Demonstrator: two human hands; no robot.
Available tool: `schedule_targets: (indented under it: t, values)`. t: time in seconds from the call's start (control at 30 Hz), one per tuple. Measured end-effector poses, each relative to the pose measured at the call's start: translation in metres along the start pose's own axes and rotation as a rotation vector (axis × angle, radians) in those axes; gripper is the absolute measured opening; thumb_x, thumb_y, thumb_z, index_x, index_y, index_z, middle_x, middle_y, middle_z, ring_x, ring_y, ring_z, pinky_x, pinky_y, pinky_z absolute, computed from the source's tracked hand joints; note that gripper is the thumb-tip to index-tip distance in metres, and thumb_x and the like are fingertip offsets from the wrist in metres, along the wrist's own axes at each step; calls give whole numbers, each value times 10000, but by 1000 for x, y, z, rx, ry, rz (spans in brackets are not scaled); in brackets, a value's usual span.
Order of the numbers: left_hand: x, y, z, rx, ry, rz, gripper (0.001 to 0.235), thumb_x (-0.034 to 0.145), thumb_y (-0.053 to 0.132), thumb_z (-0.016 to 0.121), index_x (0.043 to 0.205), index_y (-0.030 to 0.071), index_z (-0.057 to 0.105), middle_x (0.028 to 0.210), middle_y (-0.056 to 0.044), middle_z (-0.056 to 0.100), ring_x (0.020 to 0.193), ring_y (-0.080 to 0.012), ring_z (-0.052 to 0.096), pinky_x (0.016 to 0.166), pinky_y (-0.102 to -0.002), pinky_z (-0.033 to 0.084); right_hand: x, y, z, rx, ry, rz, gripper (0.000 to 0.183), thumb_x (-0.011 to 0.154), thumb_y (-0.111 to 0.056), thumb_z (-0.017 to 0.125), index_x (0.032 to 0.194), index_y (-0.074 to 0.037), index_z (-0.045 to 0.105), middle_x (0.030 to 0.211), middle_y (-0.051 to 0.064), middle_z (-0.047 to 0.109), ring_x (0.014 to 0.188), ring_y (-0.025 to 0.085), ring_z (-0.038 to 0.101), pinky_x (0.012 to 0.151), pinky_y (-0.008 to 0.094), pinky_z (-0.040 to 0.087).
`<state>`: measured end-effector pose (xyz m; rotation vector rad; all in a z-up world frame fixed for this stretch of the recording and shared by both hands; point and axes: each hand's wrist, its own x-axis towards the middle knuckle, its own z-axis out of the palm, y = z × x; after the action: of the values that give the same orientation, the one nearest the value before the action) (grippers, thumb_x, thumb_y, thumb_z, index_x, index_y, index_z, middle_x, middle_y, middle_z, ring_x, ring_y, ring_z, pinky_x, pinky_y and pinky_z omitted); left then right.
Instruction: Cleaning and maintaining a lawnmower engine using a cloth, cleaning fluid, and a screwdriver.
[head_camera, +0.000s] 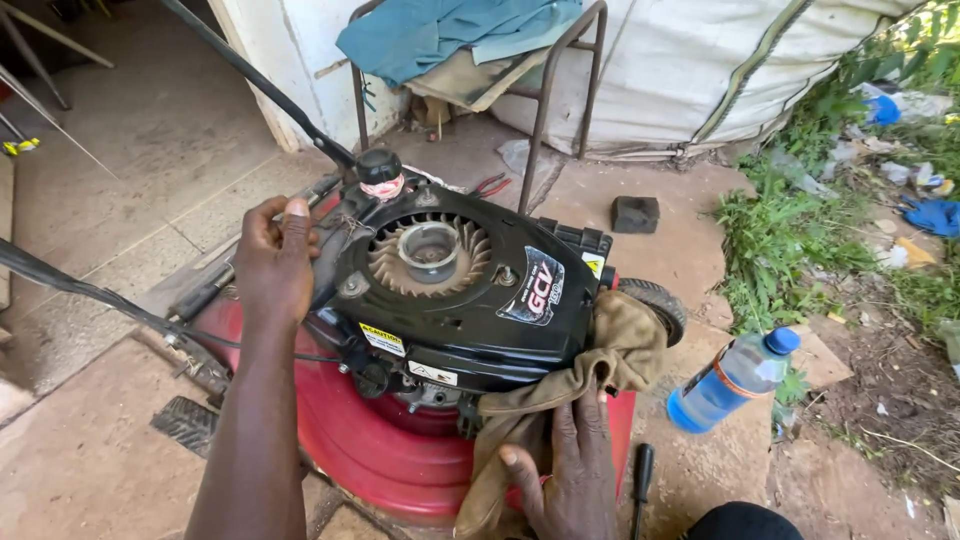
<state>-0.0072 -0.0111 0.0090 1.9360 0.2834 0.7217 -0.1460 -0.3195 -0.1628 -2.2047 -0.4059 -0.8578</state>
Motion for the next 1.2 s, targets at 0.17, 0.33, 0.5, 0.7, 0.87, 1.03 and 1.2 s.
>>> schedule_targets:
  t: [0.17,0.33,0.5,0.7,0.87,1.03,1.2]
  values:
    - [2,-6,1,7,-4,-7,518,1134,370,576,1482,-10,520,1066,-107,687,868,-168,689,758,-350,565,54,-22,-19,156,-44,-61,797,956,-591,616,1455,25,535,1679,321,319,1556,514,358,1234,585,319]
    - [10,-35,3,-53,17,106,526,1206,433,620,1480,-8,540,977,-148,707,866,-207,715,872,-413,538,149,-22,-40,-139,-385,129,987,1032,-769,400,1545,70,489,1600,405,405,1529,604,311,1242,664,270]
    - [5,-28,1,-6,-9,114,495,1229,404,589,1496,-6,520,992,-134,708,879,-204,720,866,-412,540,229,34,-4,-189,-629,89,1063,981,-882,254,1608,-37,406,1639,275,380,1543,516,342,1274,599,263]
    - [6,-18,7,6,54,89,507,1165,396,643,1459,-10,567,982,-144,725,851,-225,728,858,-414,545,223,24,-34,-108,-646,-88,944,1010,-776,389,1620,-57,451,1686,261,375,1584,487,297,1276,623,230]
    - [11,-26,6,35,83,65,528,1129,421,680,1450,10,595,968,-140,738,853,-231,748,860,-413,555,266,45,0,-10,-768,-138,778,1094,-670,264,1669,-165,403,1726,211,338,1613,449,228,1303,605,163]
    - [14,-26,6,3,72,19,544,1103,418,676,1470,27,582,937,-103,739,835,-204,742,852,-377,551,324,1,33,200,-981,-166,842,1093,-652,242,1594,-24,493,1692,315,351,1591,539,196,1322,610,143]
    - [14,-35,8,-28,53,48,532,1122,414,658,1472,21,572,952,-107,731,852,-208,734,865,-385,545,328,11,51,146,-976,-165,684,1087,-562,434,1594,-109,509,1710,243,364,1603,473,240,1344,547,170]
